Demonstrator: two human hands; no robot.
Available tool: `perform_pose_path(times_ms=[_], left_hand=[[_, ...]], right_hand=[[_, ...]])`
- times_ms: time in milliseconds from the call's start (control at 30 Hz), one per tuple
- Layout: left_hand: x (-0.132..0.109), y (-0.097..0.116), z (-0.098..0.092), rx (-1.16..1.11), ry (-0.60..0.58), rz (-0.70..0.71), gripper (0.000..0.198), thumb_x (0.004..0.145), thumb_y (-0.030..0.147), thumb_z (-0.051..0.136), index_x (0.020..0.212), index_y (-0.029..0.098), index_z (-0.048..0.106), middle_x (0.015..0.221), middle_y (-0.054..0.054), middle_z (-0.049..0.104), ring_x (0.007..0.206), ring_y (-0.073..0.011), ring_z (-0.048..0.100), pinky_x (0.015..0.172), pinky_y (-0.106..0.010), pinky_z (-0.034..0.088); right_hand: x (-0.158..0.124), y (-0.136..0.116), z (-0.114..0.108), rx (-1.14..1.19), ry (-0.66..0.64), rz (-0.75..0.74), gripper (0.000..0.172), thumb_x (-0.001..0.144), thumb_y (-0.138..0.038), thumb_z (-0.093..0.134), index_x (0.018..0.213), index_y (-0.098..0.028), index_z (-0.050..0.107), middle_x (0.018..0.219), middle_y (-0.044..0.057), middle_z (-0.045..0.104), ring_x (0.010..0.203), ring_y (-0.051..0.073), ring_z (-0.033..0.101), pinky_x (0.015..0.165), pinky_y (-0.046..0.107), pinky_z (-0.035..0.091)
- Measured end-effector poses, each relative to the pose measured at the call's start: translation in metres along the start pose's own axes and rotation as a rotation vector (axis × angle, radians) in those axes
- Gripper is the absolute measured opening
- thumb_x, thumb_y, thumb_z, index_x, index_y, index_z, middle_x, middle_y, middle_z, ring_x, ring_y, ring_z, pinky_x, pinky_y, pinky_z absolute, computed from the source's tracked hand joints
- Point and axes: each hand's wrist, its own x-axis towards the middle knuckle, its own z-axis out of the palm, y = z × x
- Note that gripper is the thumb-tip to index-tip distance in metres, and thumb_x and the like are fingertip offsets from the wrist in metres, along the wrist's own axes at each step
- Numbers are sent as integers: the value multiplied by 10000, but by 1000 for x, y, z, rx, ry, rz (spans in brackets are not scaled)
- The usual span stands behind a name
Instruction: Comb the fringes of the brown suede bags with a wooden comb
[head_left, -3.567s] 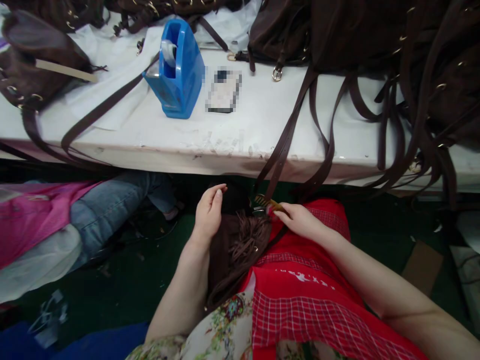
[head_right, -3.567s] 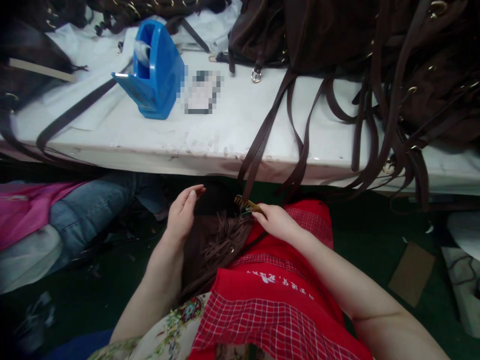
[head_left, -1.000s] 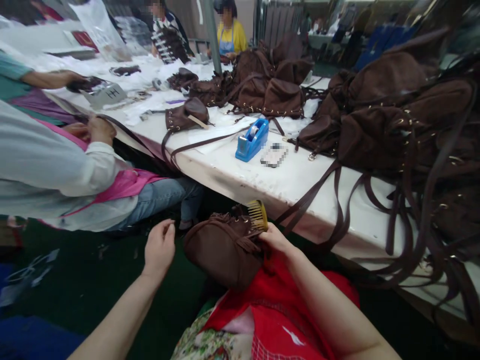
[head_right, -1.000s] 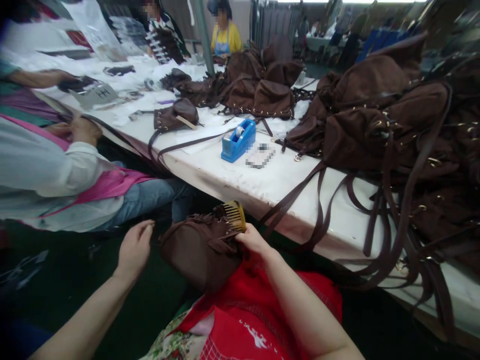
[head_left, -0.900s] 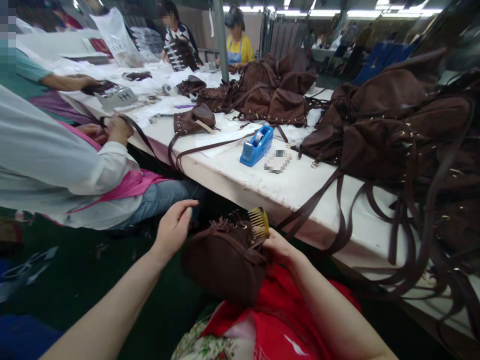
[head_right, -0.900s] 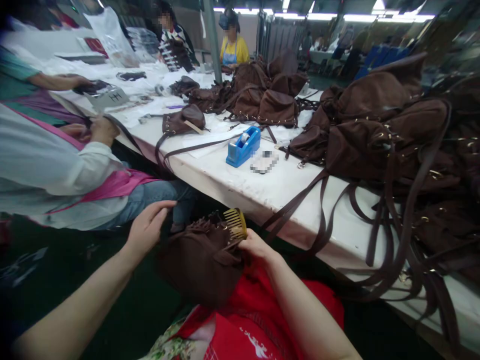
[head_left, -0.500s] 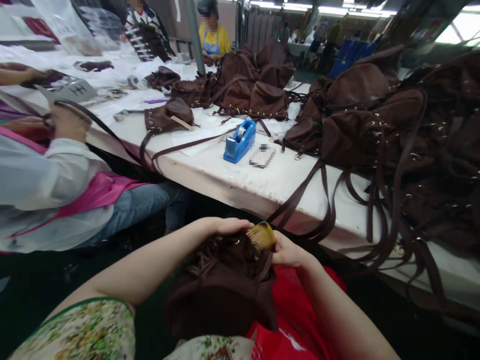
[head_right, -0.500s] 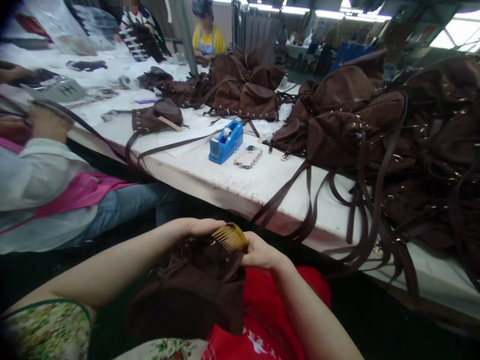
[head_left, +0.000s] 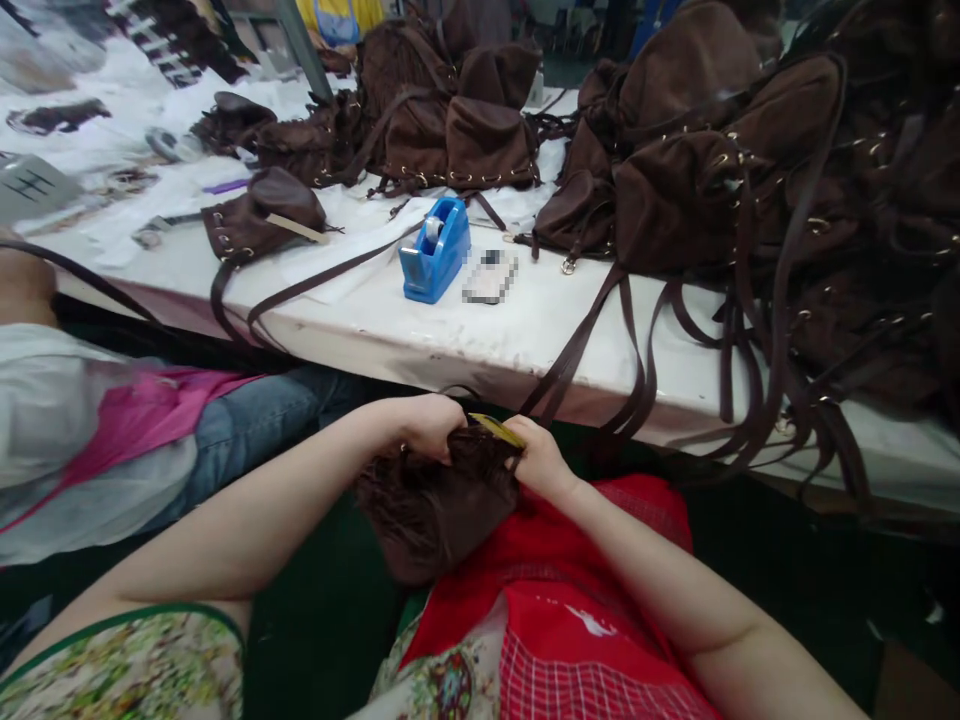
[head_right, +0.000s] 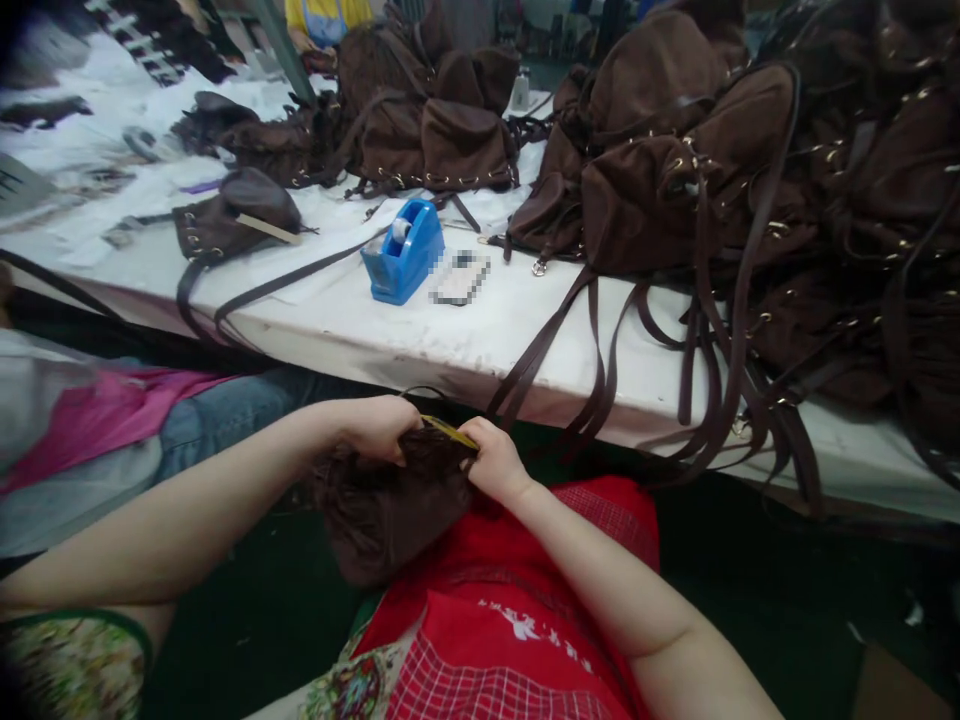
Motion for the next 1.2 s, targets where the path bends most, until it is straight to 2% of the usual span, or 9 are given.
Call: perform_pose_path(times_ms=[133, 300, 533, 667, 800, 900, 1000, 1100, 1200], left_hand=[[-2, -9, 22, -177, -276, -55, 236, 428, 186, 807, 643, 208, 712, 575, 12, 664, 495, -177, 591, 490, -243, 480], [11, -16, 54, -520, -714, -207, 265, 534, 319, 804, 757, 193, 735, 744, -61, 722, 650, -276, 675, 599, -387, 565], [31, -16, 98, -362, -262, 213, 594, 500, 312, 846, 1059, 189, 686, 1049, -50, 689, 1040, -276, 617, 989, -379, 451], [40, -17, 107, -403, -319, 166, 533, 556, 347, 820, 1033, 148, 691, 1022, -62, 695, 986, -262, 630, 933, -354, 482], [48, -19, 113, -497, -396, 89, 472, 625, 395, 778, 989, 109, 681, 972, -71, 700, 946, -240, 632, 929, -364, 474], [48, -18, 111, -588, -385, 42, 503, 700, 446, 720, 1077, 121, 647, 1072, -78, 678, 1029, -231, 602, 993, -377, 424], [47, -17, 105, -706, -350, -8, 523, 723, 465, 703, 1121, 134, 628, 1138, -79, 657, 1098, -235, 571, 1034, -379, 384], [47, -19, 103, -823, -291, -52, 503, 698, 465, 725, 1052, 115, 650, 1085, -90, 676, 1075, -250, 587, 1019, -391, 398], [49, -23, 108, -885, -230, -82, 493, 683, 471, 734, 1004, 103, 660, 1029, -101, 691, 1028, -256, 610, 987, -399, 425]], right_hand=[[-12, 14, 11, 222, -18, 141, 109, 734, -185, 616, 842, -179, 630, 809, 19, 596, 771, 185, 570, 716, 283, 480], [-22, 7, 2, 503, -151, 138, 177, 769, -296, 665, 883, -163, 641, 840, 18, 618, 768, 173, 594, 717, 274, 496], [-22, 26, -6, 328, -142, 147, 173, 687, -211, 723, 854, -171, 698, 885, 17, 604, 817, 166, 611, 771, 264, 490], [-17, 29, -15, 245, -197, 229, 207, 631, -165, 725, 834, -150, 684, 829, 13, 616, 773, 170, 606, 725, 263, 493], [-17, 22, -40, 473, -376, 353, 352, 622, -218, 737, 949, -129, 641, 878, 30, 668, 812, 192, 619, 745, 289, 499], [-29, 20, -61, 621, -258, 384, 415, 629, -260, 743, 1007, -128, 637, 987, 55, 666, 902, 198, 608, 800, 294, 482], [-49, 20, -70, 605, -75, 551, 367, 680, -356, 729, 962, -133, 653, 864, 44, 669, 672, 138, 587, 606, 243, 474], [-70, 23, -66, 563, -148, 737, 370, 737, -478, 688, 863, -134, 636, 569, -35, 556, 400, 66, 397, 372, 185, 313], [-81, 25, -54, 589, -245, 845, 420, 741, -550, 676, 754, -141, 581, 522, -57, 484, 363, 44, 329, 319, 166, 209]])
